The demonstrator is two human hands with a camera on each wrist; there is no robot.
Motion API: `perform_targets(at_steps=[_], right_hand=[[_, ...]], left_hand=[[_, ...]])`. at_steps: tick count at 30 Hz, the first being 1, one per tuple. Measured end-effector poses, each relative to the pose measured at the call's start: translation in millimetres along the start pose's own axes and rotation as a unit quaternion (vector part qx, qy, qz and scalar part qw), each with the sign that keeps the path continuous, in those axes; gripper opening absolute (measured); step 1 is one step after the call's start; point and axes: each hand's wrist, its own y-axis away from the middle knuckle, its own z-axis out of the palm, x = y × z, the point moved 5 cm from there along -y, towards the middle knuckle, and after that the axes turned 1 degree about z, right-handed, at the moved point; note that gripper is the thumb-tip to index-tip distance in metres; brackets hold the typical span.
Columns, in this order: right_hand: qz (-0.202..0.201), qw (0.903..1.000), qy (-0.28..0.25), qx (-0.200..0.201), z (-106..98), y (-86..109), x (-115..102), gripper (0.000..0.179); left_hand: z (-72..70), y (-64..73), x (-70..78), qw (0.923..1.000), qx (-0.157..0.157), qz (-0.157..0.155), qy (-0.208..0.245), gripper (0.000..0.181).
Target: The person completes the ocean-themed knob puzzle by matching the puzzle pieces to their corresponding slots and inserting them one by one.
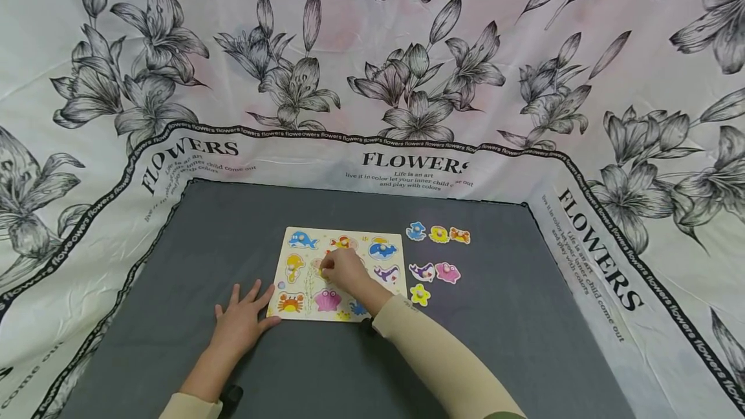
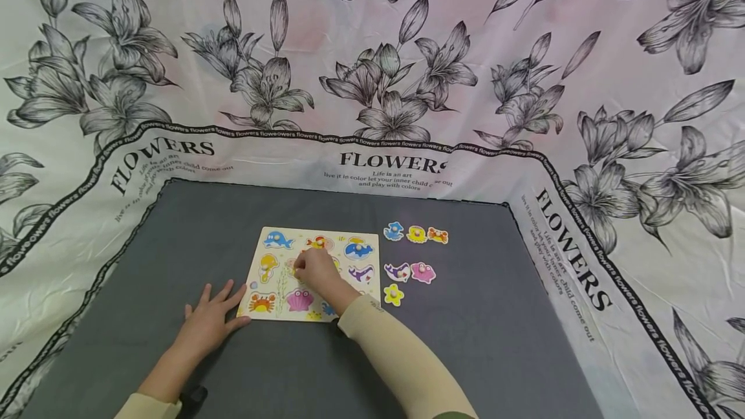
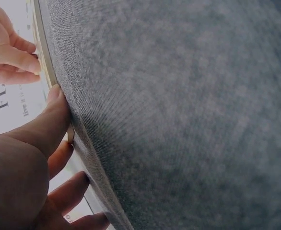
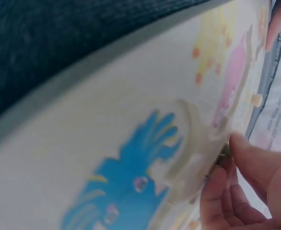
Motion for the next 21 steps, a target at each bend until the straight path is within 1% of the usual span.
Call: perform_targets(at_steps=[4, 8, 11, 15, 21], right_hand=[[-0.006, 1.0000, -0.001, -0.005, -4, 0.8, -1, 0.023], [-0.027, 0.9996, 0.008, 0.001, -13, 1.3, -3, 0.031], [-0.047, 0.9989, 0.001, 0.009, -24, 4.0, -5, 0.035], [-0.074, 0.9967, -0.019, 0.025, -41, 10.3, -8, 0.036], [-0.089, 0.9943, -0.036, 0.046, -66, 20.5, -8, 0.035]], left_hand=[[-0.2, 0.0, 0.1, 1.0000, 0.000, 0.001, 0.001, 0.079], [-0.7, -0.2, 0.1, 1.0000, -0.001, 0.000, 0.003, 0.079], [-0.8, -0.3, -0.2, 1.0000, 0.000, 0.001, 0.002, 0.079], [-0.7, -0.4, -0.7, 1.0000, 0.002, 0.002, 0.001, 0.079], [-0.3, -0.9, -1.3, 1.0000, -0.003, 0.000, 0.003, 0.080]])
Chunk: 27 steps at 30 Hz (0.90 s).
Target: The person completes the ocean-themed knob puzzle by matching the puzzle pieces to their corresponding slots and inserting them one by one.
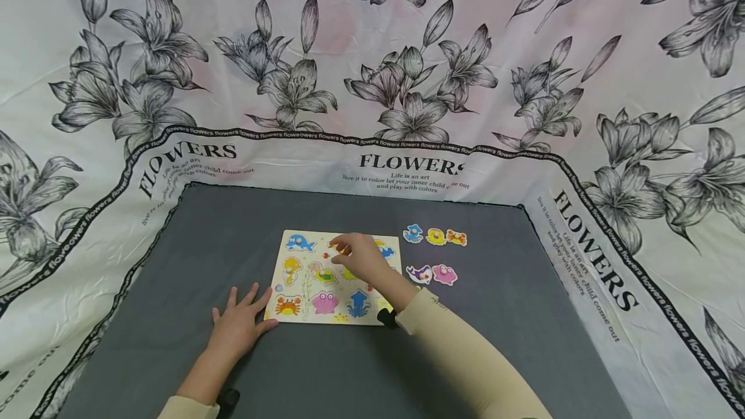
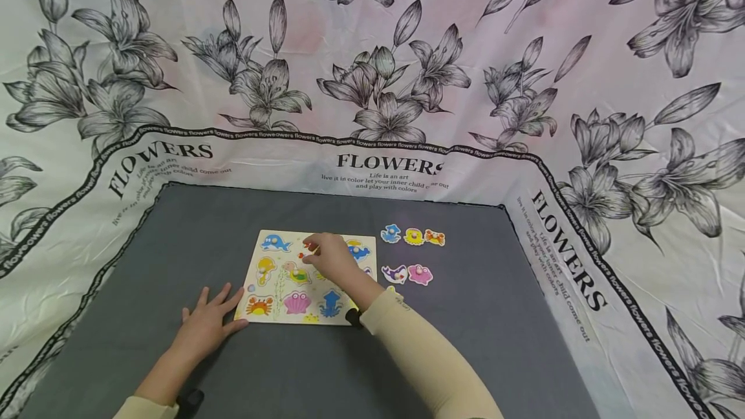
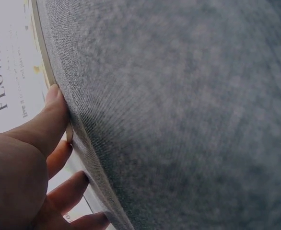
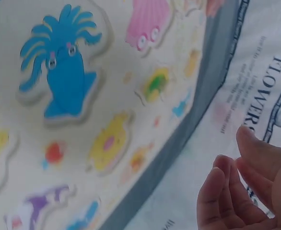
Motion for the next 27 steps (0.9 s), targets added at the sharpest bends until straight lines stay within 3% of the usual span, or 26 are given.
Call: perform_targets(at_steps=[11, 27], right_hand=[[0.005, 0.9988, -0.007, 0.048, -46, 7.8, 13, 0.035], [0.059, 0.9890, -0.004, 0.136, -107, 10.1, 85, 0.037]], left_hand=[[-0.4, -0.1, -0.9, 1.0000, -0.003, 0.000, -0.003, 0.080], [-0.9, 1.8, 3.4, 1.0000, -0.002, 0.003, -0.005, 0.080]])
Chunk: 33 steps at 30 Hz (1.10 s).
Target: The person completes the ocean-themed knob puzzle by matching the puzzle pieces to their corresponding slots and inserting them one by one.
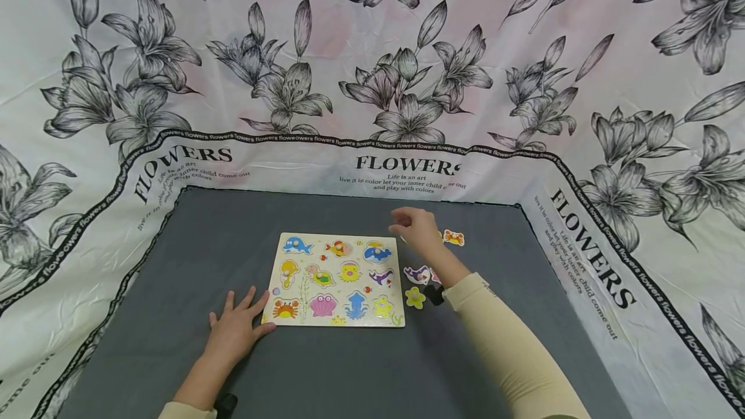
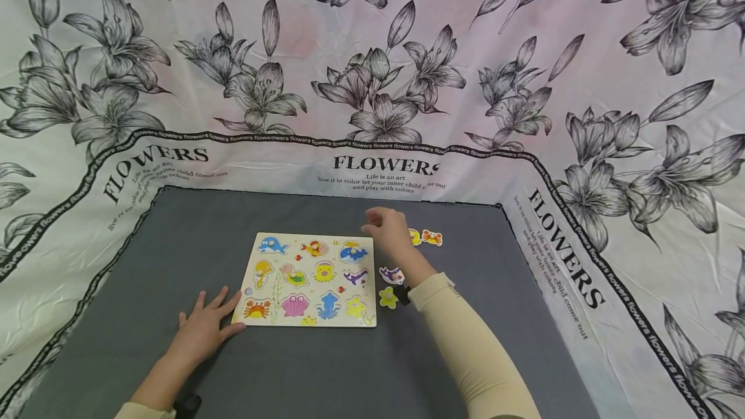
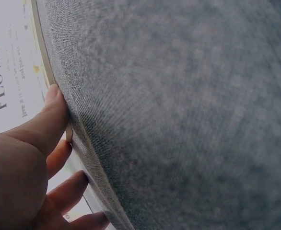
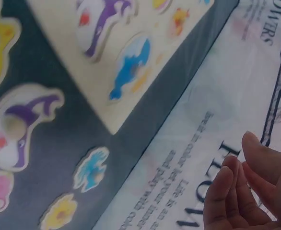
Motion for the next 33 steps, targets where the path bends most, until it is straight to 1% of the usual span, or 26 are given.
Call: perform_targets(at_steps=[6, 11, 13, 19, 23, 26, 29, 33], right_hand=[[0.028, 0.9992, 0.001, 0.028, -9, -6.4, 31, 0.033], [0.042, 0.9974, 0.005, 0.058, -15, -12.6, 56, 0.030], [0.048, 0.9968, 0.008, 0.064, -16, -15.0, 65, 0.031], [0.084, 0.9938, 0.028, 0.068, -17, -17.0, 95, 0.032], [0.104, 0.9914, 0.030, 0.073, -16, -16.5, 111, 0.031], [0.116, 0.9895, 0.031, 0.080, -15, -16.4, 120, 0.030], [0.127, 0.9872, 0.044, 0.086, -12, -16.3, 128, 0.028], [0.144, 0.9851, 0.064, 0.068, -4, -15.4, 136, 0.024]], left_hand=[[-0.1, 0.5, -0.9, 1.0000, -0.002, -0.002, 0.002, 0.079], [0.4, -0.2, -1.7, 1.0000, -0.002, -0.005, 0.002, 0.079], [1.2, -1.0, -2.3, 1.0000, -0.001, -0.006, 0.003, 0.079], [1.5, -1.8, -2.6, 0.9999, 0.002, -0.007, 0.008, 0.080], [1.1, -2.5, -1.4, 0.9999, 0.006, -0.006, 0.007, 0.080], [0.7, -3.8, -0.6, 0.9999, 0.010, -0.005, 0.003, 0.080], [0.1, -3.9, -0.2, 0.9999, 0.014, -0.003, 0.003, 0.080], [1.1, -2.9, -2.3, 0.9999, 0.014, -0.002, 0.005, 0.080]])
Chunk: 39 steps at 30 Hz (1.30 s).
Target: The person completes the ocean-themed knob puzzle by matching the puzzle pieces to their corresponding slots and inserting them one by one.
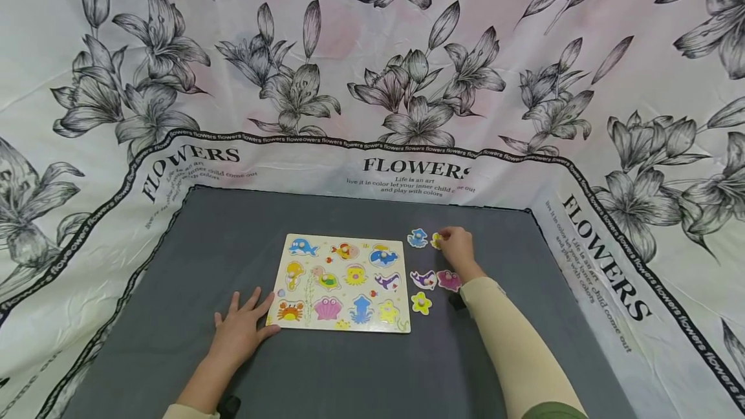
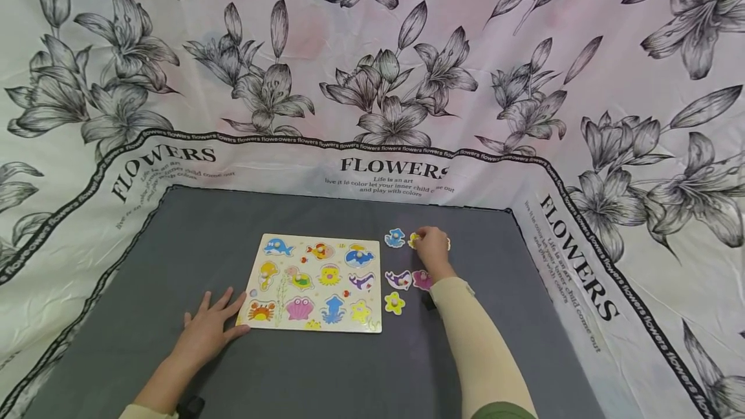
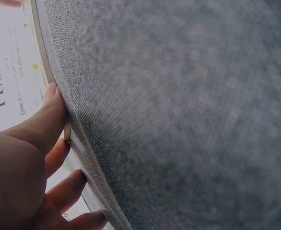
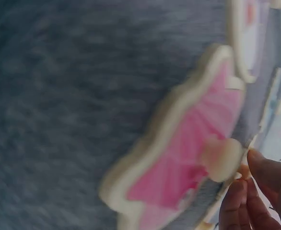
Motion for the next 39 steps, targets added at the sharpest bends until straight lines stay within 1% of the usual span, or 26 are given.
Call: perform_targets(at_steps=[3, 5, 10, 15, 17, 22, 27, 34, 39], right_hand=[[0.009, 0.9999, 0.006, -0.008, 4, 1.2, 4, 0.022], [0.013, 0.9999, 0.003, -0.002, 4, 1.5, 6, 0.021], [0.004, 0.9998, 0.014, 0.014, 3, 3.6, 5, 0.020], [0.011, 0.9995, 0.027, 0.008, 4, 12.4, 8, 0.019], [0.005, 0.9995, 0.029, 0.012, 2, 15.0, 6, 0.018], [-0.024, 0.9991, 0.017, 0.030, -8, 17.5, -15, 0.018], [-0.049, 0.9987, 0.002, 0.018, -12, 25.3, -38, 0.018], [-0.076, 0.9964, -0.030, -0.018, 3, 52.3, -67, 0.016], [-0.120, 0.9913, -0.038, -0.038, 18, 74.6, -93, 0.013]], left_hand=[[1.1, 0.7, 0.0, 1.0000, -0.002, 0.002, 0.000, 0.080], [1.1, 0.6, 0.5, 1.0000, -0.001, 0.004, 0.001, 0.080], [1.4, 2.1, 1.2, 1.0000, 0.003, 0.005, 0.000, 0.079], [8.7, 5.9, -0.6, 0.9999, -0.010, 0.006, -0.004, 0.080], [11.0, 6.6, -1.2, 0.9999, -0.014, 0.005, -0.004, 0.080], [6.9, 5.4, -0.1, 1.0000, -0.004, 0.006, 0.001, 0.079], [1.0, 4.0, 1.1, 1.0000, 0.003, 0.009, -0.001, 0.077], [0.9, 2.5, 0.1, 1.0000, -0.004, 0.006, -0.003, 0.079], [-0.3, 2.9, 1.6, 1.0000, -0.004, 0.006, -0.005, 0.078]])
